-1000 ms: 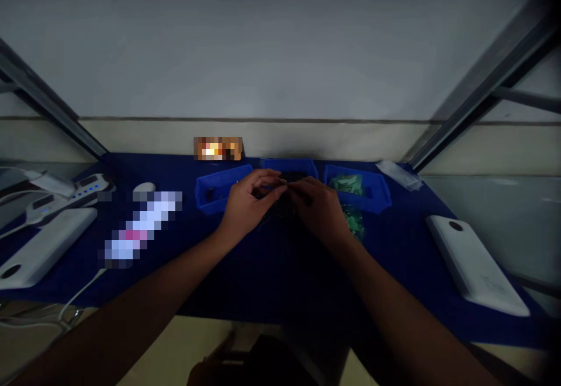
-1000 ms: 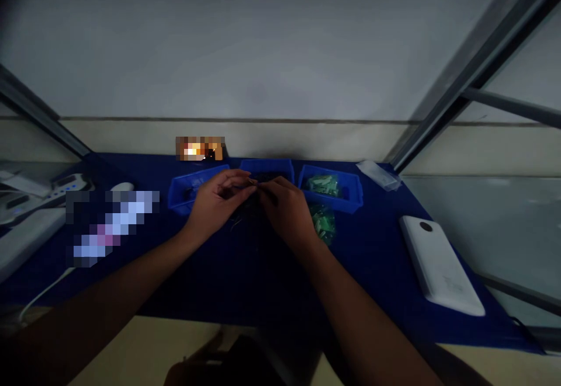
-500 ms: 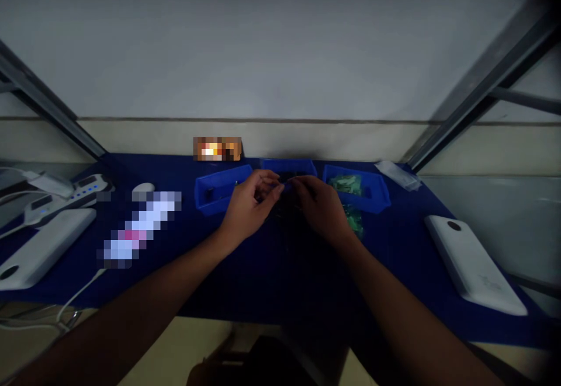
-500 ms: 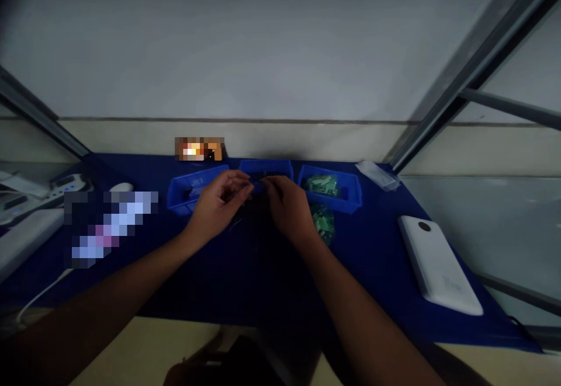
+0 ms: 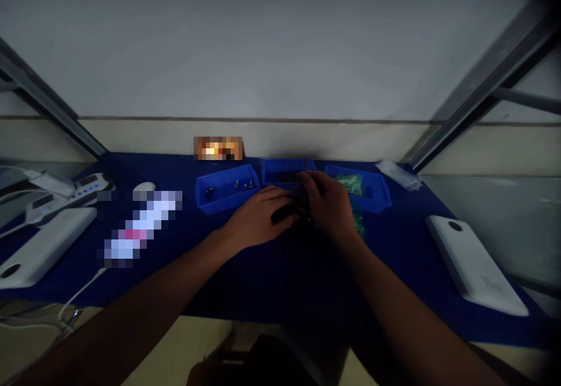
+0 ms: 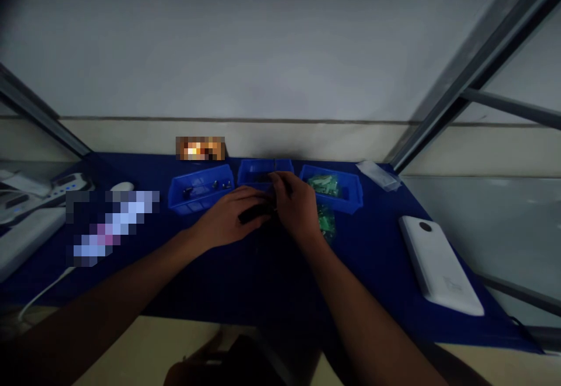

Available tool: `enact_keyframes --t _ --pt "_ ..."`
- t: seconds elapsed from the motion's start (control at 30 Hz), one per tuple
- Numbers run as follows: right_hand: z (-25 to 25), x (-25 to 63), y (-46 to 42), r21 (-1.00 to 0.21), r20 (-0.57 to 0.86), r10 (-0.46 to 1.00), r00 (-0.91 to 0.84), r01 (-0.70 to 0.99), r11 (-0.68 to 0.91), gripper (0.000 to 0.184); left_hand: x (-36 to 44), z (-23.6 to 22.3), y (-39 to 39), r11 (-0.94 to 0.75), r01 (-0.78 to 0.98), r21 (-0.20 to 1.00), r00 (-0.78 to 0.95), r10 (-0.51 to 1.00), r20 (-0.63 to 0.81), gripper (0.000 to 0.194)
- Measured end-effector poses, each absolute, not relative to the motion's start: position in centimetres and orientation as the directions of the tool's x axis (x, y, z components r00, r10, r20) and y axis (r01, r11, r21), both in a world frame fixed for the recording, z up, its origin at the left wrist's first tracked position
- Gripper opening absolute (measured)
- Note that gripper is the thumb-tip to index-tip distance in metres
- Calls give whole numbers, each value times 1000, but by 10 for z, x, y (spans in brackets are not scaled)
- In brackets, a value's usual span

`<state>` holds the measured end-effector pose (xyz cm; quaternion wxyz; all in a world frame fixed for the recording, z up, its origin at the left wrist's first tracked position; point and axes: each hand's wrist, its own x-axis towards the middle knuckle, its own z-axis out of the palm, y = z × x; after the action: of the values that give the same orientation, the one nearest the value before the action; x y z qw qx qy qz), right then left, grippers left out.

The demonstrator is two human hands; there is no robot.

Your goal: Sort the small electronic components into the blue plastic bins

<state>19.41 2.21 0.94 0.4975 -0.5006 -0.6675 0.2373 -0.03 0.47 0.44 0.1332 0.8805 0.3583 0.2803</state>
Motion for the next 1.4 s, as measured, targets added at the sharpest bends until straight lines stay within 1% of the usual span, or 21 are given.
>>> enact_keyframes --t 0.23,0.3,0.43,0.57,0.77,0.97,1.07,1.2,1.27,1.33,1.4 --pt "12 194 21 -828 408 913 8 425 366 31 -2 -2 8 -720 551 422 644 688 334 32" --pt "13 194 20 -840 367 930 12 434 325 33 -3 -4 10 -724 550 417 646 685 336 31" --pt "14 194 20 -858 269 963 14 457 233 46 -6 -8 13 -717 563 410 632 694 345 29" --pt "14 194 20 -866 267 964 13 443 234 47 -7 -6 13 -710 575 405 621 702 348 25" --pt "17 193 17 -856 282 959 -10 450 256 48 -7 -3 11 -667 622 409 564 745 357 28" --pt "18 193 17 -838 295 955 -13 476 265 50 -8 -4 10 -666 635 393 540 745 391 28" --pt "16 193 17 -827 308 951 -20 489 278 48 -6 -2 8 -673 591 445 496 738 457 30" --pt "14 192 17 -801 368 929 -35 496 335 38 -4 2 7 -628 551 550 344 771 535 29" --pt "13 191 18 -796 398 916 -50 477 372 29 -3 3 7 -572 522 633 234 810 538 24" --pt "12 191 18 -796 418 905 -74 450 405 22 -2 3 8 -518 443 732 139 846 515 22" --pt "10 190 18 -795 423 900 -107 432 425 18 -2 3 9 -484 353 801 77 868 490 21"
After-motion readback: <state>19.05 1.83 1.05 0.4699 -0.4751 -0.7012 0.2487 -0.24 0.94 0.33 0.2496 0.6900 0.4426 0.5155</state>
